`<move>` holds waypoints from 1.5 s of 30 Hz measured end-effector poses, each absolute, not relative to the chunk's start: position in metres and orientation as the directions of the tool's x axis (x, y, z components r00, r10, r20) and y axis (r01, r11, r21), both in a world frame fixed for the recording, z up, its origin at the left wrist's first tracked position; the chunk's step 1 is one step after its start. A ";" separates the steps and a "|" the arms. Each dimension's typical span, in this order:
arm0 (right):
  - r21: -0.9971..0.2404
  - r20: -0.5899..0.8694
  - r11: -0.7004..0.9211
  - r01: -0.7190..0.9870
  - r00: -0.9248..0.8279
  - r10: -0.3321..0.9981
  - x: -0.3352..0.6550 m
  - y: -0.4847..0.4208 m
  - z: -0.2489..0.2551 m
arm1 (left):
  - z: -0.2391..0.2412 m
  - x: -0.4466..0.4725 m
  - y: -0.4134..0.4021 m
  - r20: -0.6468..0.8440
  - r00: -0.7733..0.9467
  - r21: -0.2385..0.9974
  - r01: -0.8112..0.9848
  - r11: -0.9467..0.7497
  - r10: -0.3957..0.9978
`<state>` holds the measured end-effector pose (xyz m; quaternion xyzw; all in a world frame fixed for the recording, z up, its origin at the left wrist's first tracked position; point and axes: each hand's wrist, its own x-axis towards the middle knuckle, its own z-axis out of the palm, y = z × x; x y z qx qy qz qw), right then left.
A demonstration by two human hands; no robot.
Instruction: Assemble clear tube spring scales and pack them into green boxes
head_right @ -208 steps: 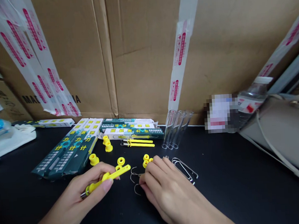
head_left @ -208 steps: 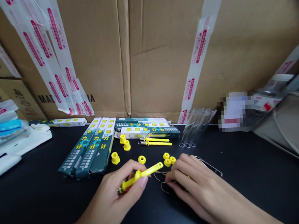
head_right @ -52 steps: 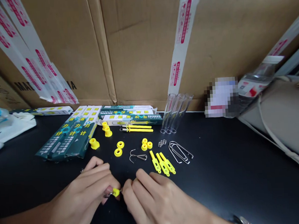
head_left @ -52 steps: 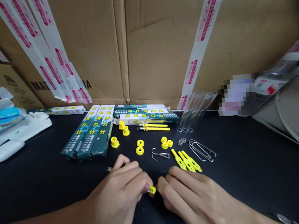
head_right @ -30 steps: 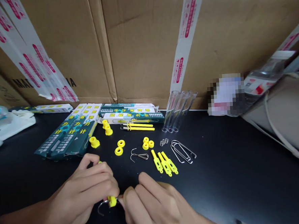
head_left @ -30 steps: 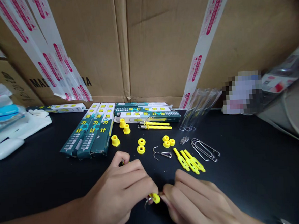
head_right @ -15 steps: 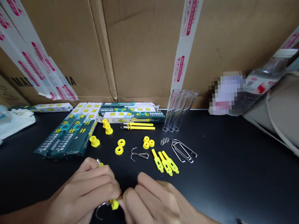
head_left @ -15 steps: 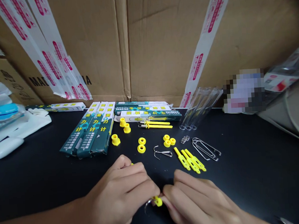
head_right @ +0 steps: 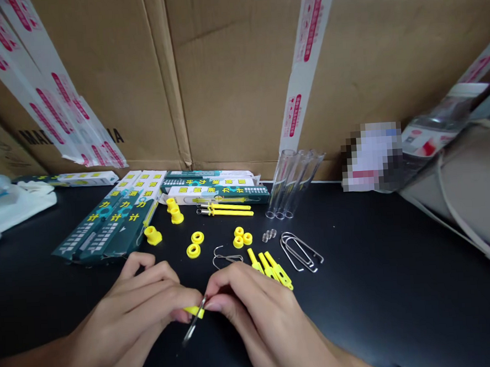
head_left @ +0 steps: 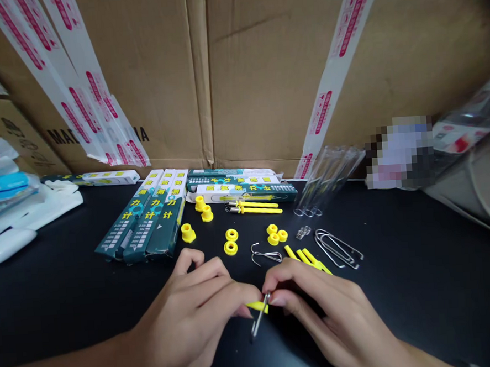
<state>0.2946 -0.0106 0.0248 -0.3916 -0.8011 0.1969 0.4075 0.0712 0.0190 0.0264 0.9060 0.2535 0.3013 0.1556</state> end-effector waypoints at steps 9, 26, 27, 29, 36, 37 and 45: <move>-0.631 0.480 0.606 0.484 -0.370 0.796 0.293 -0.016 0.031 | 0.030 0.074 0.018 0.511 0.637 0.417 0.404 -0.814 0.577; -0.602 0.411 0.566 0.563 -0.389 0.824 0.294 -0.016 0.014 | 0.026 0.074 0.018 0.542 0.603 0.417 0.411 -0.811 0.585; -0.622 0.406 0.550 0.558 -0.370 0.835 0.294 -0.016 0.014 | 0.026 0.074 0.018 0.545 0.602 0.405 0.420 -0.812 0.584; -0.672 0.371 0.488 0.557 -0.317 0.873 0.293 -0.017 0.017 | 0.027 0.074 0.018 0.540 0.596 0.396 0.443 -0.805 0.594; -0.718 0.263 0.406 0.565 -0.320 0.910 0.290 -0.013 0.028 | 0.027 0.073 0.016 0.540 0.554 0.429 0.467 -0.773 0.634; -0.727 0.257 0.405 0.554 -0.327 0.909 0.290 -0.012 0.029 | 0.027 0.073 0.016 0.545 0.548 0.428 0.469 -0.773 0.634; -0.833 0.208 0.297 0.466 -0.232 0.950 0.295 -0.009 0.029 | 0.026 0.073 0.017 0.541 0.563 0.427 0.457 -0.780 0.626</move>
